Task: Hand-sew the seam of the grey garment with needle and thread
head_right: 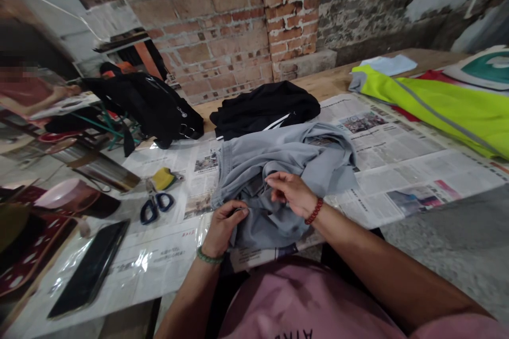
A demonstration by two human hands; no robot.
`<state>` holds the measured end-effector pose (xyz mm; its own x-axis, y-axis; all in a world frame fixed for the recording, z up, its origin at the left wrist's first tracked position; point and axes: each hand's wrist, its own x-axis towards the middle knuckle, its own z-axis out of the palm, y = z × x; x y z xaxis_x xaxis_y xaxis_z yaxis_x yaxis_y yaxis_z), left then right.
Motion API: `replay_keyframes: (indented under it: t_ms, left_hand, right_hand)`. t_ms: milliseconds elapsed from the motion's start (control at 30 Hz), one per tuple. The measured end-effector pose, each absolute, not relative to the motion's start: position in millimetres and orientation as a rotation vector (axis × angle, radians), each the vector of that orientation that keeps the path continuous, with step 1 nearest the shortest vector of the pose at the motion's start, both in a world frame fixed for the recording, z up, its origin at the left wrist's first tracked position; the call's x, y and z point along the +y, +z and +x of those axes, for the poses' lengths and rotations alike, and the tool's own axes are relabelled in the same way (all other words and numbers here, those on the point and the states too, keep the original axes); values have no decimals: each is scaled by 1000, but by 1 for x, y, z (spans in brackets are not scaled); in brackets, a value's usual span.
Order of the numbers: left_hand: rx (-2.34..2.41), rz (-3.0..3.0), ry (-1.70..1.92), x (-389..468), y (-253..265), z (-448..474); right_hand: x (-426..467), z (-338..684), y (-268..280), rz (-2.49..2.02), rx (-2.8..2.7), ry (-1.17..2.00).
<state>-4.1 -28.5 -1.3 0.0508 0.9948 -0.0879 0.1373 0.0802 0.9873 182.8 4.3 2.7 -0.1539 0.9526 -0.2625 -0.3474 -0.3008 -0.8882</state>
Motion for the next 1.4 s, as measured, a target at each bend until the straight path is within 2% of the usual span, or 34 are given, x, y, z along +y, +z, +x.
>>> replay_keyframes:
  t_ms: [133,367,800,1400]
  left_hand:
    - [1325,1263,1050,-28,-2,-5]
    - [1293,1298,1071,-28,-2,-7]
    - [1235,1362,1021,-28,-5,-8]
    - [1274,1693,1119,-29,-4,-5]
  right_hand:
    - [5,189,11,-1020,-803,1389]
    - [-2,164,19,-946,-1000,1712]
    - [-1,155,6,-1000,-870,1962]
    - [4,155,-1,-976,-797,2054]
